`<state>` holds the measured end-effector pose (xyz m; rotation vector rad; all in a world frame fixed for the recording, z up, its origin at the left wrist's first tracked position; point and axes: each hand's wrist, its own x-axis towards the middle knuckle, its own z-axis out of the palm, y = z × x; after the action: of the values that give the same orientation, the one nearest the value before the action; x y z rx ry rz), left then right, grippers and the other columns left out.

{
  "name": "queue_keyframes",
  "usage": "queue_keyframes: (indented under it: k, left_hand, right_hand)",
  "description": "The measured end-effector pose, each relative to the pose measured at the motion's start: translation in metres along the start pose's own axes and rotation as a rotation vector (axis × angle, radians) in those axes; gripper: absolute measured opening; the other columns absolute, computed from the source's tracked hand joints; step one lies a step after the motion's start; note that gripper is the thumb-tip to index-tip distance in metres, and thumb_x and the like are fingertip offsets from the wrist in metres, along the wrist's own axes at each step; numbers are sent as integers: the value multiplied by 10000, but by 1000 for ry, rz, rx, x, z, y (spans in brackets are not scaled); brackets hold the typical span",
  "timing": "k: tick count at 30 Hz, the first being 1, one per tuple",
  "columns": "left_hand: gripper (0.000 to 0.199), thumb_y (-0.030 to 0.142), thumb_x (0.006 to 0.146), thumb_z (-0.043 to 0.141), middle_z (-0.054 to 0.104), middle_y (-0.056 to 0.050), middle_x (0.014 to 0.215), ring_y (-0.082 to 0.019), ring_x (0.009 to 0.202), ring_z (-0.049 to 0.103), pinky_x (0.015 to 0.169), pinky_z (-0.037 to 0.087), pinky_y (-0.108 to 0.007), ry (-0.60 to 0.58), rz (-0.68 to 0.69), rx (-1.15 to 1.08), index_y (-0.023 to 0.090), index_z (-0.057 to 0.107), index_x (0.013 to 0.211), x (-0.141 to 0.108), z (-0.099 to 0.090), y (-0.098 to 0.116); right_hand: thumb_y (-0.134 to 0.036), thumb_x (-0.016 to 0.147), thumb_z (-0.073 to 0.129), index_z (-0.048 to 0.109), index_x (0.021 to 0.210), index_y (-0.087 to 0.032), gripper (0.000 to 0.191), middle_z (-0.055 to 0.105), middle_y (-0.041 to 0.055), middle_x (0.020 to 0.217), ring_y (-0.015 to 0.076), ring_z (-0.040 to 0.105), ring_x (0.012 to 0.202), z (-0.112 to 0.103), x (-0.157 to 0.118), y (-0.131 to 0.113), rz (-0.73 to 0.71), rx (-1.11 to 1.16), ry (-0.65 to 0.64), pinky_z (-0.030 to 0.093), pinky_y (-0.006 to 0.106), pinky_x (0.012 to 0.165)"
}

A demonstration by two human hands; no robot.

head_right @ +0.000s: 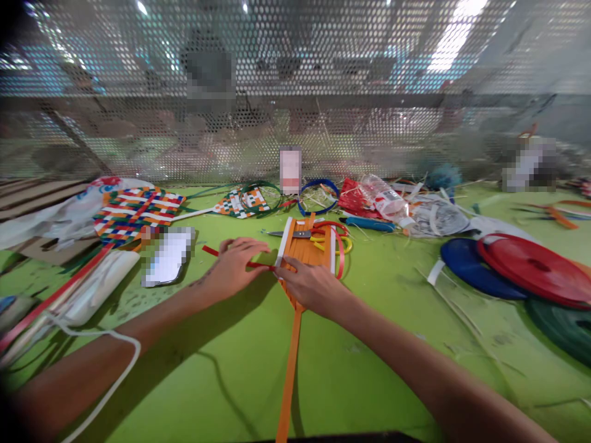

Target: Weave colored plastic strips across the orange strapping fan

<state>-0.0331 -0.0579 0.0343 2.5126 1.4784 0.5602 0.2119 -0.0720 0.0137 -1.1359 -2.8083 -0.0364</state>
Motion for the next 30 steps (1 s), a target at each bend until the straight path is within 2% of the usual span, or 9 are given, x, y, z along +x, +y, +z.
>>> queue_keyframes:
  k: [4,7,9,11,14,17,20,23,30]
  left_hand:
    - [343,488,850,761,716,-95,1247,-362,1234,550,1079,334,-529,-15,-171,256,270,708,1109,7,-34,-20]
    - [536,713,720,763,737,-147,1106,-408,1151,575,1022,382,-534,-227,-345,314,234,716,954,5,-58,-43]
    - [572,729,624,803,745,-131,1002,-420,1125,587,1013,382,-532,-307,-381,330,242,715,911,4,-73,-59]
    - [557,656,562,858,743,-101,910,-391,1018,635,945,424,-477,-411,-416,289,248,716,915,6,-87,-73]
    - [434,565,631,842,741,-53,827,-298,849,679,784,476,-358,-533,-403,-23,225,683,850,12,-98,-86]
    - [433,543,706,828,762,-54,908,-243,905,702,820,520,-333,-431,-373,-520,206,680,933,21,-89,-92]
    - [555,475,612,918,762,-76,959,-223,910,718,863,553,-354,-435,-448,-868,188,688,1027,25,-67,-95]
    - [528,402,606,927,760,-88,1024,-212,931,714,853,552,-325,-461,-407,-891,179,716,1035,26,-51,-94]
    - [370,424,701,843,768,-59,913,-211,787,694,710,539,-298,-606,-212,-666,202,770,988,24,-50,-67]
  right_hand:
    - [-281,1080,399,564,1477,-280,430,584,140,1480,203,734,886,-3,-1,-1,12,6,-21,501,270,575]
    - [-277,1077,402,555,1483,-280,434,587,149,1471,208,734,909,-4,0,-1,18,14,-31,496,260,589]
    - [-281,1079,397,555,1477,-278,428,595,148,1460,210,734,909,-4,0,-1,18,14,-37,487,253,584]
    - [-279,1080,392,563,1461,-268,418,600,145,1453,210,733,910,-4,0,-1,14,18,-38,487,252,586]
    - [-272,1079,392,571,1447,-267,409,606,131,1448,209,731,918,-4,0,-1,16,28,-41,500,259,599]
    - [-283,1083,387,574,1445,-277,407,613,121,1437,209,731,912,-5,0,-1,29,30,-45,505,267,592]
    - [-292,1087,383,569,1457,-277,414,609,127,1437,204,730,902,-6,0,-2,31,31,-32,504,267,583]
    - [-277,1083,386,561,1467,-264,423,606,143,1440,199,731,893,-7,1,-3,18,34,-25,504,265,582]
    - [-268,1074,404,584,1439,-271,407,589,130,1478,216,737,925,-6,0,-2,31,49,-25,522,272,614]
